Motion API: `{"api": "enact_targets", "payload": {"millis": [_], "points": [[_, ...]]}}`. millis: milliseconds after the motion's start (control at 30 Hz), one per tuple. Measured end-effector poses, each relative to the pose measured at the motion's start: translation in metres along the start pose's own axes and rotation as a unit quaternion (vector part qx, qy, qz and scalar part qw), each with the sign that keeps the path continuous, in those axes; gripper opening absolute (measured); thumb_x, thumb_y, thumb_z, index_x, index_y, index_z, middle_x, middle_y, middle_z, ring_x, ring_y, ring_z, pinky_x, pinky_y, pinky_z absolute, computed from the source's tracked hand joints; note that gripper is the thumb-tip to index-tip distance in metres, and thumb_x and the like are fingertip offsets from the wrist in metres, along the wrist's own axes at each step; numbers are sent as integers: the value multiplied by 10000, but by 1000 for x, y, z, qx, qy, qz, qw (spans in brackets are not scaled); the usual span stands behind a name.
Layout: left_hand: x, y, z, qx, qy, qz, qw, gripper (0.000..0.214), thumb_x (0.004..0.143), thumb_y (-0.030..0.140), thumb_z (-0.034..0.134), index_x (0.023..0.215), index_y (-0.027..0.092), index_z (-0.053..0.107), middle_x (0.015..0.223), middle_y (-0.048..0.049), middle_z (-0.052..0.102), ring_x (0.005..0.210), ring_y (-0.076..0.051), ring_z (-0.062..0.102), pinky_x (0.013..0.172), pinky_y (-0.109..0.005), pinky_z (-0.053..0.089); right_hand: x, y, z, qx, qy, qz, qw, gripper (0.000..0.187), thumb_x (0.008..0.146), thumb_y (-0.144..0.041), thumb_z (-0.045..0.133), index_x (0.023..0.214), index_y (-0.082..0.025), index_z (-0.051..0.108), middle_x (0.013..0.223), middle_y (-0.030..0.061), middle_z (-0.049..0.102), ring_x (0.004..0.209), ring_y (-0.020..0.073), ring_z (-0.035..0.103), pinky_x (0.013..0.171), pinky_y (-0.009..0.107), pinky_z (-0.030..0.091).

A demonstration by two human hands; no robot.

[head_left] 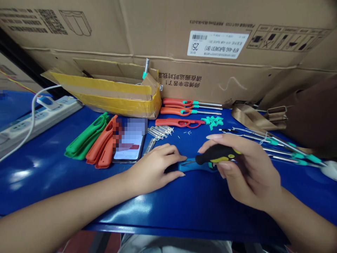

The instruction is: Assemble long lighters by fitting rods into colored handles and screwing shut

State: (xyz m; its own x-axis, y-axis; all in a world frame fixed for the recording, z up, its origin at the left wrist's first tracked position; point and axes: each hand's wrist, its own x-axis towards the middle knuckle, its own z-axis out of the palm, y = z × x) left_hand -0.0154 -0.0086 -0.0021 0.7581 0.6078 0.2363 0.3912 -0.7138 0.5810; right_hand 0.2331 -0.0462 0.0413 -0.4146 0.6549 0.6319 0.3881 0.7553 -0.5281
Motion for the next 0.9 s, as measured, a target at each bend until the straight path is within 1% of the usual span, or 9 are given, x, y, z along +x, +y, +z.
{"api": "enact_targets", "payload": {"millis": [133, 300, 367, 500, 567, 667, 733, 833, 900], "points": [[0, 0, 0, 0, 1, -2, 1000, 359, 968, 310, 687, 1282, 137, 676, 1070, -96, 649, 1019, -239, 608, 932, -395, 524, 2, -1, -2, -105, 48, -22, 993, 542, 916, -208, 735, 1424, -310, 575, 1079, 27, 781, 779, 192, 733, 640, 292, 602], [-1, 0, 0, -1, -1, -3, 1000, 365, 964, 313, 692, 1282, 135, 679, 1059, -94, 648, 1008, -239, 609, 922, -394, 525, 1, -3, 0, 10, -2, 20, 1000, 581, 1037, -212, 467, 1603, -257, 341, 1356, 113, 685, 814, 188, 734, 702, 351, 630], [-1, 0, 0, -1, -4, -5, 1000, 361, 961, 306, 695, 1278, 133, 681, 1072, -96, 649, 1023, -243, 609, 934, -398, 523, 4, -5, 0, 5, -18, -10, 1000, 555, 1022, -204, 514, 1562, -267, 401, 1278, 88, 725, 865, 191, 742, 745, 342, 632], [0, 0, 0, 2, -2, -9, 1000, 342, 959, 288, 697, 1270, 147, 681, 1086, -92, 650, 1032, -242, 611, 941, -397, 520, 9, -11, -2, -136, -3, -69, 988, 569, 951, -167, 677, 1479, -287, 501, 1003, 18, 798, 832, 190, 756, 739, 297, 621], [1, 1, 0, 4, -1, -10, 1000, 331, 960, 292, 696, 1259, 151, 684, 1073, -89, 649, 1019, -241, 610, 931, -396, 524, 9, -14, -2, -150, -2, -57, 987, 593, 973, -167, 627, 1531, -265, 448, 1109, 45, 791, 899, 204, 766, 762, 312, 629], [1, 1, 0, 6, -2, -10, 1000, 320, 956, 297, 700, 1241, 153, 685, 1063, -87, 650, 1015, -244, 609, 931, -403, 530, 9, -14, -2, -67, -28, -28, 997, 615, 1008, -161, 492, 1600, -225, 339, 1404, 100, 668, 1081, 221, 739, 831, 347, 636], [0, 0, 0, 8, 0, -9, 1000, 324, 955, 299, 702, 1246, 158, 679, 1084, -89, 654, 1028, -247, 610, 942, -411, 529, 11, -14, -1, -46, -36, -39, 998, 574, 1007, -160, 511, 1564, -234, 396, 1336, 78, 708, 1057, 203, 742, 830, 328, 634], [-1, 0, 0, 7, -1, -11, 1000, 303, 958, 294, 698, 1231, 163, 683, 1106, -93, 651, 1048, -250, 607, 955, -416, 524, 17, -15, 0, -126, -10, -77, 989, 512, 970, -163, 644, 1453, -276, 514, 1087, 14, 791, 923, 176, 758, 776, 279, 624], [0, 1, 0, 6, -7, -15, 1000, 265, 958, 295, 699, 1188, 164, 697, 1078, -87, 646, 1037, -247, 603, 944, -412, 522, 19, -16, -1, -179, -6, -86, 980, 535, 959, -166, 670, 1458, -271, 505, 1064, 12, 797, 910, 178, 757, 773, 275, 622]]}}
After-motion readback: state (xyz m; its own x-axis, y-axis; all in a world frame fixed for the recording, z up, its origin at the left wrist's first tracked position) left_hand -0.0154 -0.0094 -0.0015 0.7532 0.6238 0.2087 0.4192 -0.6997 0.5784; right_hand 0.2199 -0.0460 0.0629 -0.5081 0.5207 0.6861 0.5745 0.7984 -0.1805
